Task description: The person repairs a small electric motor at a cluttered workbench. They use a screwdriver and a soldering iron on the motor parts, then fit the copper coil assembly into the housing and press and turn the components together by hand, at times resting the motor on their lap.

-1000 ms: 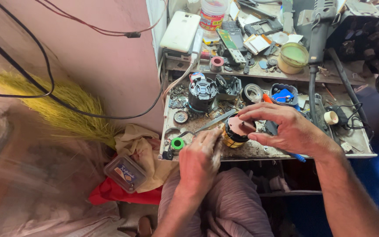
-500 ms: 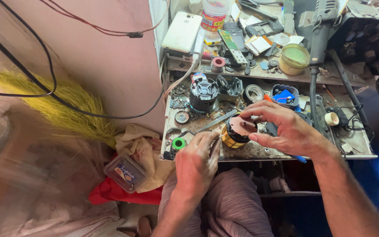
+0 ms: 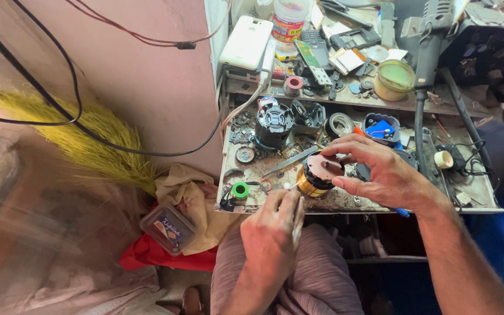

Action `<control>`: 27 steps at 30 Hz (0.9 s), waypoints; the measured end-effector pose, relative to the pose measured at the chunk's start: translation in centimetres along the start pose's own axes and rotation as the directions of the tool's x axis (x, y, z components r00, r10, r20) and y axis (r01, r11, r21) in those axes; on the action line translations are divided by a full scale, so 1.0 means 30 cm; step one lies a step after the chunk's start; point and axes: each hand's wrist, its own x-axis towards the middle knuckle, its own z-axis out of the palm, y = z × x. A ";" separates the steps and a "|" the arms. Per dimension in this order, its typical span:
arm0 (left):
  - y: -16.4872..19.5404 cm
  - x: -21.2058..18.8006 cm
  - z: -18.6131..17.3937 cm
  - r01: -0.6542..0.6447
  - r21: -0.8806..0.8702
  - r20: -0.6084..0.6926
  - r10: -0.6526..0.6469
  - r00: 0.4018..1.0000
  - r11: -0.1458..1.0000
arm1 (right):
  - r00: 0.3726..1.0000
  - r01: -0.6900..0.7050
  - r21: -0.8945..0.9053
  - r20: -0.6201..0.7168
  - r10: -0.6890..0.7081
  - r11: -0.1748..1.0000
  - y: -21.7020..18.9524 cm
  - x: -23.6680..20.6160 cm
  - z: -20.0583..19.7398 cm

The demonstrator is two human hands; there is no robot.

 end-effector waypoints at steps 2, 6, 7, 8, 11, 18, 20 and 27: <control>0.005 -0.007 0.001 0.006 -0.004 -0.001 -0.006 1.000 1.000 | 1.000 0.020 -0.019 -0.002 -0.020 1.000 0.000 -0.002 0.002; 0.001 -0.011 0.016 0.040 -0.003 0.020 -0.040 0.999 0.999 | 1.000 0.013 -0.018 -0.010 -0.013 1.000 0.003 -0.005 0.006; 0.001 -0.008 0.016 0.029 -0.001 0.017 -0.029 0.999 1.000 | 1.000 0.017 -0.026 -0.010 -0.018 1.000 0.001 -0.003 0.004; 0.001 -0.007 0.019 0.018 0.001 0.014 -0.018 1.000 1.000 | 1.000 0.022 -0.033 -0.010 -0.023 0.999 0.000 -0.002 0.002; 0.003 -0.006 0.021 -0.001 0.014 0.002 0.001 1.000 1.000 | 1.000 0.013 -0.016 -0.011 -0.013 1.000 -0.003 -0.001 0.001; -0.035 0.009 -0.061 0.032 0.107 0.031 -0.036 0.999 0.994 | 0.999 -0.053 0.075 0.014 0.053 0.996 -0.003 -0.006 -0.011; -0.074 0.028 -0.097 0.056 0.153 0.092 -0.071 0.993 0.987 | 0.999 0.044 -0.033 0.002 -0.044 0.998 0.004 -0.008 -0.014; -0.164 0.116 -0.112 -0.129 0.214 0.352 0.046 0.935 0.968 | 0.999 0.039 0.001 -0.020 -0.039 0.999 0.016 -0.012 -0.006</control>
